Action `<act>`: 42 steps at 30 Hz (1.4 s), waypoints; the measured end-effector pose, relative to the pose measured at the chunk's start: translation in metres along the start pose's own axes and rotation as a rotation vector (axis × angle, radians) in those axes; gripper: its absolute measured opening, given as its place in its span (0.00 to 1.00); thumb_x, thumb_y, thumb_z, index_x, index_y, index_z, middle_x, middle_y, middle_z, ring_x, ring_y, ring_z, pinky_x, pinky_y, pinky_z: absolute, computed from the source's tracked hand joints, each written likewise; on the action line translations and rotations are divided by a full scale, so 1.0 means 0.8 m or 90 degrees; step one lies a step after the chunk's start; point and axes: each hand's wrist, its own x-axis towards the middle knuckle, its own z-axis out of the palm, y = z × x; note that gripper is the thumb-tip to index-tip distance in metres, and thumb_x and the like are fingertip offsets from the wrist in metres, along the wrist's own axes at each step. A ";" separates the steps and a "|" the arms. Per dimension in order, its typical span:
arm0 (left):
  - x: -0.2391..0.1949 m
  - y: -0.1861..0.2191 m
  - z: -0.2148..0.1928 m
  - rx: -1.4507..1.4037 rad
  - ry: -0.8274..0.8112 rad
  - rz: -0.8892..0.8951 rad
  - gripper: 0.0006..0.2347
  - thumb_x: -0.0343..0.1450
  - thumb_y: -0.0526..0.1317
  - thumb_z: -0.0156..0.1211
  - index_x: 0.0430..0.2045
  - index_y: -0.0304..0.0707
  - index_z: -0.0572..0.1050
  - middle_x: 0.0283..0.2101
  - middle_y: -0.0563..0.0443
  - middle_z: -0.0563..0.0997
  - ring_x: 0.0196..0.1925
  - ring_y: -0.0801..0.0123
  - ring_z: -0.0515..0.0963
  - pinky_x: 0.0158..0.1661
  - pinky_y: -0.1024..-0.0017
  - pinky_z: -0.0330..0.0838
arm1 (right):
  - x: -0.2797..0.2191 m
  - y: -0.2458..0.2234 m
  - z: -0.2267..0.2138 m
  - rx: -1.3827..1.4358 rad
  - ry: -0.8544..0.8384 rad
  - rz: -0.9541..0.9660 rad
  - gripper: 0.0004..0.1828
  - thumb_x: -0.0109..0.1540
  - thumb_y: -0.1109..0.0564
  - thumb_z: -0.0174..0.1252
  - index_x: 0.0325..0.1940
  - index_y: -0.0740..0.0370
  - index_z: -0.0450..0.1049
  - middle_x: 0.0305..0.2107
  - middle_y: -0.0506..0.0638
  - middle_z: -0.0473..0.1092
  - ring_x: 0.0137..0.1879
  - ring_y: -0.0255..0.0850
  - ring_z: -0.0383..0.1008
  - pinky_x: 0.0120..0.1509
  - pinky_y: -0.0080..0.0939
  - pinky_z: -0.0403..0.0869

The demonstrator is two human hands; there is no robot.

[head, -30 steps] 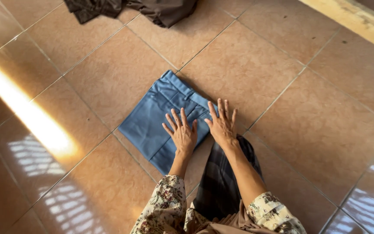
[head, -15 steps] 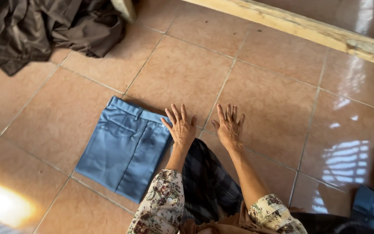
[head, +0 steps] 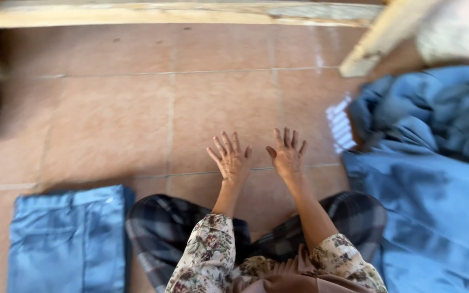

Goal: The person sits on a tiled floor and folds multiple pairs of blue trousers by hand. They unfold each pair, align the legs, fold the garment in half lengthwise, then fold it into a compact rectangle, and place it on a growing stack to the left.

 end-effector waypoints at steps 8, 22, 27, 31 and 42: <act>0.005 0.112 0.048 0.038 -0.038 0.105 0.32 0.76 0.60 0.43 0.73 0.44 0.55 0.76 0.36 0.48 0.77 0.35 0.42 0.68 0.30 0.23 | -0.020 0.104 -0.032 -0.048 0.172 0.082 0.38 0.66 0.33 0.52 0.78 0.43 0.56 0.69 0.57 0.62 0.76 0.58 0.57 0.72 0.73 0.56; -0.064 0.305 0.105 0.063 -0.213 0.329 0.26 0.77 0.57 0.40 0.69 0.48 0.57 0.74 0.43 0.54 0.76 0.41 0.48 0.65 0.27 0.22 | -0.080 0.421 -0.093 -0.248 0.159 0.212 0.49 0.54 0.47 0.71 0.78 0.41 0.59 0.61 0.58 0.65 0.71 0.56 0.59 0.72 0.80 0.47; -0.038 0.251 0.161 -0.053 -0.346 0.242 0.28 0.76 0.54 0.47 0.71 0.48 0.54 0.74 0.40 0.55 0.76 0.40 0.53 0.68 0.31 0.39 | -0.038 0.479 -0.068 -0.074 0.112 0.289 0.22 0.61 0.52 0.56 0.55 0.24 0.75 0.42 0.32 0.75 0.55 0.38 0.72 0.65 0.59 0.58; -0.034 0.200 0.180 -0.314 -0.480 0.142 0.37 0.69 0.58 0.60 0.73 0.46 0.54 0.70 0.37 0.64 0.72 0.44 0.63 0.68 0.47 0.57 | -0.022 0.379 -0.190 0.387 0.181 0.182 0.26 0.57 0.66 0.56 0.53 0.40 0.80 0.45 0.49 0.77 0.59 0.50 0.75 0.68 0.57 0.69; -0.033 0.133 0.149 -1.016 -0.450 -0.300 0.08 0.68 0.45 0.63 0.38 0.50 0.77 0.47 0.56 0.83 0.55 0.63 0.81 0.51 0.62 0.77 | 0.082 0.294 -0.262 0.812 0.155 0.095 0.29 0.52 0.70 0.42 0.52 0.59 0.78 0.42 0.42 0.76 0.49 0.28 0.74 0.53 0.26 0.74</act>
